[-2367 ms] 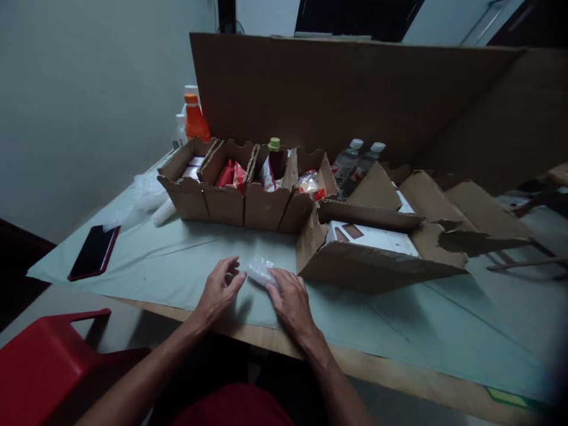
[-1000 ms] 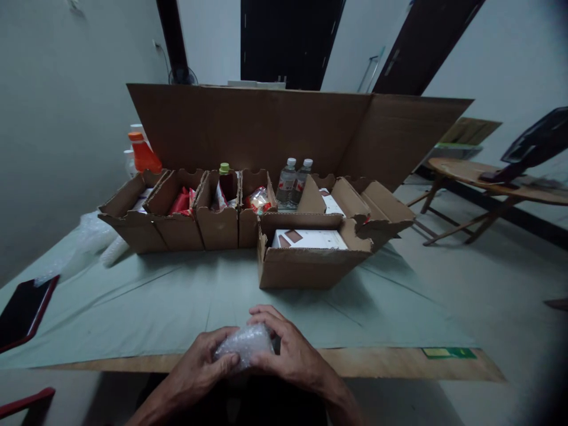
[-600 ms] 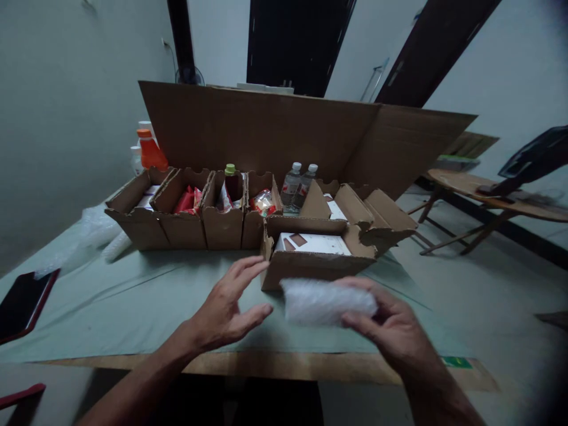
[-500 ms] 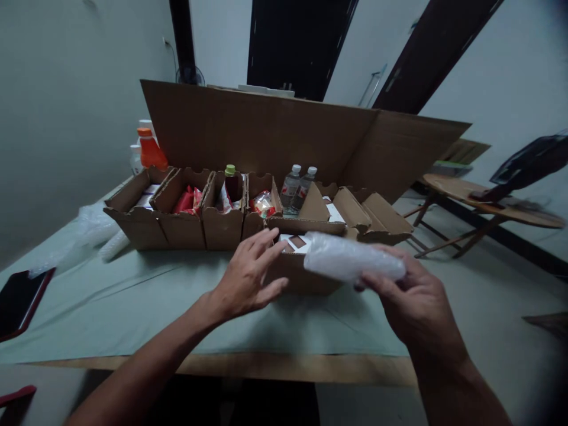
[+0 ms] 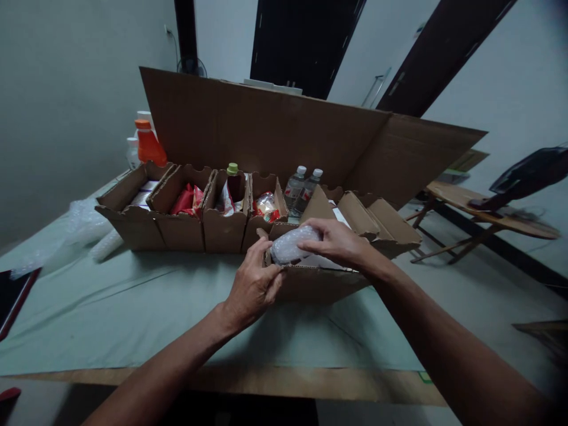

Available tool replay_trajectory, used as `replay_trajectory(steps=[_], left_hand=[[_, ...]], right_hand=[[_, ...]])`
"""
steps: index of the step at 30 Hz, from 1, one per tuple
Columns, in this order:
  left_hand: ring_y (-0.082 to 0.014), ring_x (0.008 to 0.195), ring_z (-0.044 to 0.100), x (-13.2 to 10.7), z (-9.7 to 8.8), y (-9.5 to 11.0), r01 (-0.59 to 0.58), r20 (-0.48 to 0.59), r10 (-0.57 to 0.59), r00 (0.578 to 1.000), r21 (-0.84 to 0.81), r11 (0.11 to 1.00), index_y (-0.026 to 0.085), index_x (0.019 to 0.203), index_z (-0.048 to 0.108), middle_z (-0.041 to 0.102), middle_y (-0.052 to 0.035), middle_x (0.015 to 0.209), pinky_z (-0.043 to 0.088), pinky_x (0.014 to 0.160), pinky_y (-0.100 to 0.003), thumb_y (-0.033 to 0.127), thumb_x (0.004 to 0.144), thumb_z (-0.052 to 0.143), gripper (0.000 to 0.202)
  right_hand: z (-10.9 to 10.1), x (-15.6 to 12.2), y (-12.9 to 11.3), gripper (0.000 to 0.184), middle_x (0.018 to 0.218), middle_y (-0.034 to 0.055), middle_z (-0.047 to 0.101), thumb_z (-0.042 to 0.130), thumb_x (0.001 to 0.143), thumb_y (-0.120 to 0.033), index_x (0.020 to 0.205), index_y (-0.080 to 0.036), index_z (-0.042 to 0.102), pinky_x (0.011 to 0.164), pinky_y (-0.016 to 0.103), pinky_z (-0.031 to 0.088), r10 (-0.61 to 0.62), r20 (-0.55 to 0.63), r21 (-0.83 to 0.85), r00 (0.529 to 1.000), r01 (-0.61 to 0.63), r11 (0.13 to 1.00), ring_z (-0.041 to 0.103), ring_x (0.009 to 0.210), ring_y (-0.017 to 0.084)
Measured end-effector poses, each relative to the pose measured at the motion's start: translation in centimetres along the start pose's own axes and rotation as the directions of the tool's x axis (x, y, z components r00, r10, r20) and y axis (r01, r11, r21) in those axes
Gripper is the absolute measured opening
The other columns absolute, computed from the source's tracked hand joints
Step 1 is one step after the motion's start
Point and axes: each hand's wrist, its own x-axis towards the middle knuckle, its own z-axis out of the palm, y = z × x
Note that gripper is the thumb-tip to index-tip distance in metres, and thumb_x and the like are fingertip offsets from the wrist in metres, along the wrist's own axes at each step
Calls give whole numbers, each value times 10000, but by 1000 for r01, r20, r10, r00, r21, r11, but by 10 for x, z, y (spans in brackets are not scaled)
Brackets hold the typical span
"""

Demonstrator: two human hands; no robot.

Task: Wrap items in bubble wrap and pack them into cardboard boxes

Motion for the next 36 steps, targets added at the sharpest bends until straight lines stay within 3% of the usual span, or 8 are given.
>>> replay_trajectory(steps=[4,8,16,20,23,28,36], left_hand=[[-321,1375,446,-1,3,-2,6,-18,-6,1000,0,1000,176,925,732,501,-145,1366,463,1103,-504,167,927,573,159],[-336,1366,451,-1,4,-3,4,-31,-5,1000,-4,1000,165,920,733,512,-158,1346,466,1093,-522,172,926,577,157],[-355,1358,471,-3,5,-6,-26,-69,28,997,27,999,158,893,730,526,-165,1334,492,1071,-530,170,921,584,149],[-355,1356,478,-4,4,-7,-44,-75,46,996,33,998,150,890,735,536,-169,1315,494,1077,-508,182,929,584,159],[-352,1341,497,-3,2,-8,-42,-63,44,997,33,999,145,839,731,550,-169,1302,499,1073,-501,193,934,584,182],[-341,1332,508,-1,4,-8,-24,-81,28,996,45,999,150,851,723,563,-160,1284,506,1066,-507,186,934,580,169],[-348,1343,501,-1,5,-8,-32,-54,35,998,51,998,137,844,708,560,-173,1297,485,1086,-504,178,937,562,178]], right_hand=[[11,19,-30,151,754,38,711,729,729,-237,874,-198,726,599,254,358,-3,65,-392,998,28,919,652,706,207],[29,27,-49,162,877,120,755,670,795,-186,944,-179,735,647,286,389,36,169,-530,985,60,846,704,833,278],[36,25,-41,274,1044,97,755,596,867,-296,1095,-186,701,654,260,383,91,235,-439,968,22,898,689,921,247],[23,26,-38,389,1035,73,750,679,812,-364,1145,-164,693,650,237,396,25,400,-296,916,103,950,675,898,223],[11,28,-36,407,961,30,759,687,791,-305,1180,-186,702,645,222,399,-29,453,-220,891,143,965,675,833,191],[20,31,-27,336,998,43,774,691,794,-239,1124,-228,752,651,238,384,-28,396,-354,918,180,918,688,885,217],[41,41,-29,269,989,88,781,666,827,-214,1071,-205,778,656,269,415,-10,437,-437,899,222,872,709,939,268]])
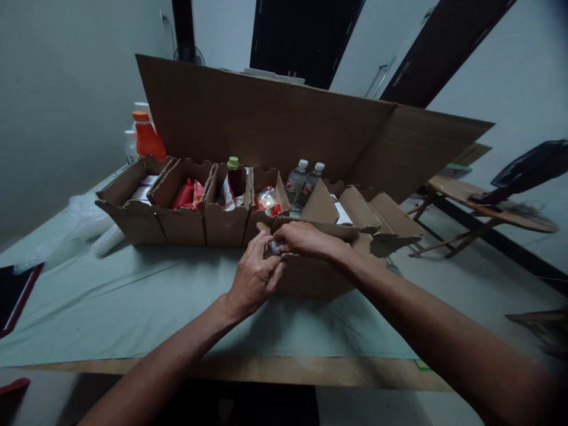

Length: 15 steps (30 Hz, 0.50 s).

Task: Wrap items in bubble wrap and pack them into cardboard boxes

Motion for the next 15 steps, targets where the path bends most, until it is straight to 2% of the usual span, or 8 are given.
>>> replay_trajectory(steps=[3,5,6,8,10,12,14,15], left_hand=[[-341,1357,487,-2,-2,2,10,16,-10,1000,5,1000,139,955,705,519,-188,1364,468,1099,-503,179,945,544,167],[-324,1394,451,-5,-6,3,47,-1,-47,999,-15,999,142,1144,657,438,-207,1462,455,1113,-488,192,947,549,231],[-315,1416,426,-8,-9,2,71,-19,-72,997,-31,997,145,1257,598,396,-213,1504,443,1126,-482,203,943,560,321],[-295,1446,388,-16,-16,-3,120,-55,-123,991,-63,991,161,1435,434,367,-210,1539,409,1154,-482,217,932,584,528],[-287,1443,394,-27,-22,-11,173,-60,-178,982,-80,982,194,1504,332,403,-186,1528,386,1168,-497,227,922,594,639],[-295,1426,418,-39,-26,-20,245,-11,-247,969,-95,965,226,1521,311,432,-164,1516,386,1163,-516,259,918,601,670],[-314,1420,424,-51,-25,-26,329,71,-322,944,-133,935,243,1531,306,423,-159,1528,390,1153,-537,315,913,611,693],[-324,1424,418,-56,-21,-27,371,117,-356,927,-162,914,246,1539,293,406,-162,1542,393,1147,-546,347,910,616,715]], right_hand=[[-4,-8,1,316,1072,86,774,673,825,-231,1129,-209,755,732,284,464,-25,-55,42,998,27,999,706,1000,278],[-7,-30,6,332,1145,67,760,647,854,-268,1171,-217,731,803,296,491,-31,-206,140,978,61,988,702,1034,262],[-7,-48,10,326,1159,60,757,627,872,-292,1173,-217,725,830,303,501,-1,-310,202,951,67,977,703,1036,253],[-1,-92,20,295,1125,47,766,584,903,-349,1123,-226,737,841,314,522,138,-502,322,854,37,946,715,992,236],[18,-143,33,270,1024,36,780,576,904,-418,1017,-251,755,781,322,543,312,-606,421,732,-38,906,727,878,226],[51,-187,49,312,944,48,780,616,864,-511,982,-256,753,691,331,556,500,-620,551,604,-118,826,730,788,235],[92,-214,65,370,905,75,774,640,829,-559,979,-235,735,704,354,577,684,-528,710,503,-180,681,734,783,252],[112,-219,71,398,940,89,773,653,806,-571,995,-228,722,719,365,583,737,-483,760,473,-193,621,734,808,260]])
